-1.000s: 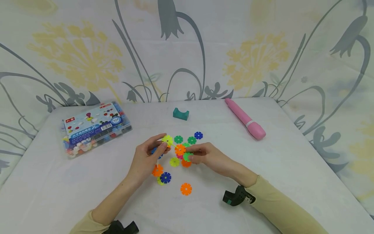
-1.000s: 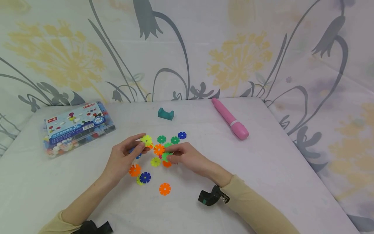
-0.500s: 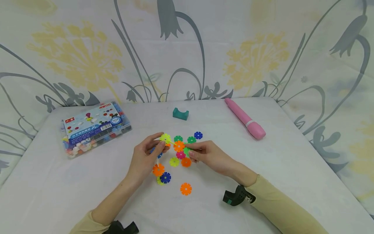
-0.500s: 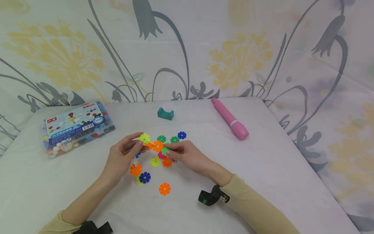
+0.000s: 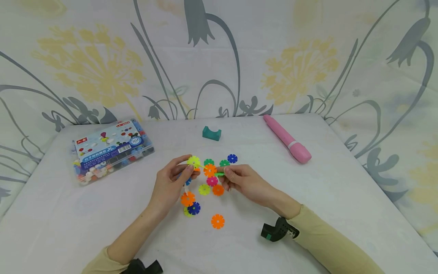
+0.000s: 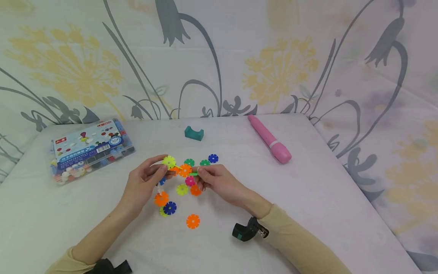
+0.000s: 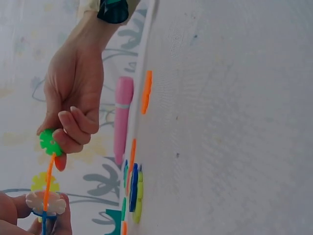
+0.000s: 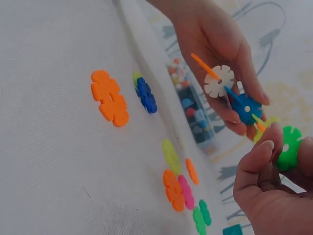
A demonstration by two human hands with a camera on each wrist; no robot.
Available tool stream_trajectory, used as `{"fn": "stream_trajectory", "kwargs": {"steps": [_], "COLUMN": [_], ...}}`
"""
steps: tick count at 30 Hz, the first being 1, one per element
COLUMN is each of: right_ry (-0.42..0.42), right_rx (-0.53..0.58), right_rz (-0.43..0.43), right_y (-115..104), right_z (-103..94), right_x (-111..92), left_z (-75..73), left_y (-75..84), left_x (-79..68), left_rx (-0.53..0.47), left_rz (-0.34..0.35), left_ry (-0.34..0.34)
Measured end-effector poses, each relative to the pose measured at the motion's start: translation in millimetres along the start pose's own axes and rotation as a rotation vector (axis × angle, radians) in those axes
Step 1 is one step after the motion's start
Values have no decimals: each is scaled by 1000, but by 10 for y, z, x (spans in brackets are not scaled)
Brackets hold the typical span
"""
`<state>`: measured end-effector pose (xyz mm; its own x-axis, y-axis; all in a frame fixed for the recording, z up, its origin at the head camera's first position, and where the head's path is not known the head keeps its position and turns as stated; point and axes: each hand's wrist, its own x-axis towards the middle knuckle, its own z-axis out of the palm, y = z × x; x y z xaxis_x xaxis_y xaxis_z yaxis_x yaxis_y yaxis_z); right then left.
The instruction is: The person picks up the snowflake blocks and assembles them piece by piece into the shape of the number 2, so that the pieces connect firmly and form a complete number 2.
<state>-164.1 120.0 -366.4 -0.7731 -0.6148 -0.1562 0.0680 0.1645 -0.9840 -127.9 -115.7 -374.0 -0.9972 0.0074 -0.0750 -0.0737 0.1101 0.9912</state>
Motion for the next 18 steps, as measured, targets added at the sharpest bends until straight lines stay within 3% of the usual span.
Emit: {"fn": "stream_trajectory", "kwargs": {"steps": [9, 18], "right_ry": [82, 133], "right_rx": [-35, 20], "right_rz": [-47, -58], "right_y": [25, 35], "right_z": [25, 44], "right_x": [16, 24], "left_z": [5, 10], "left_y": [16, 12], "left_x": [-3, -4], "left_rx": [-20, -62], "left_rz": [-51, -80], "left_ry": [11, -24]}}
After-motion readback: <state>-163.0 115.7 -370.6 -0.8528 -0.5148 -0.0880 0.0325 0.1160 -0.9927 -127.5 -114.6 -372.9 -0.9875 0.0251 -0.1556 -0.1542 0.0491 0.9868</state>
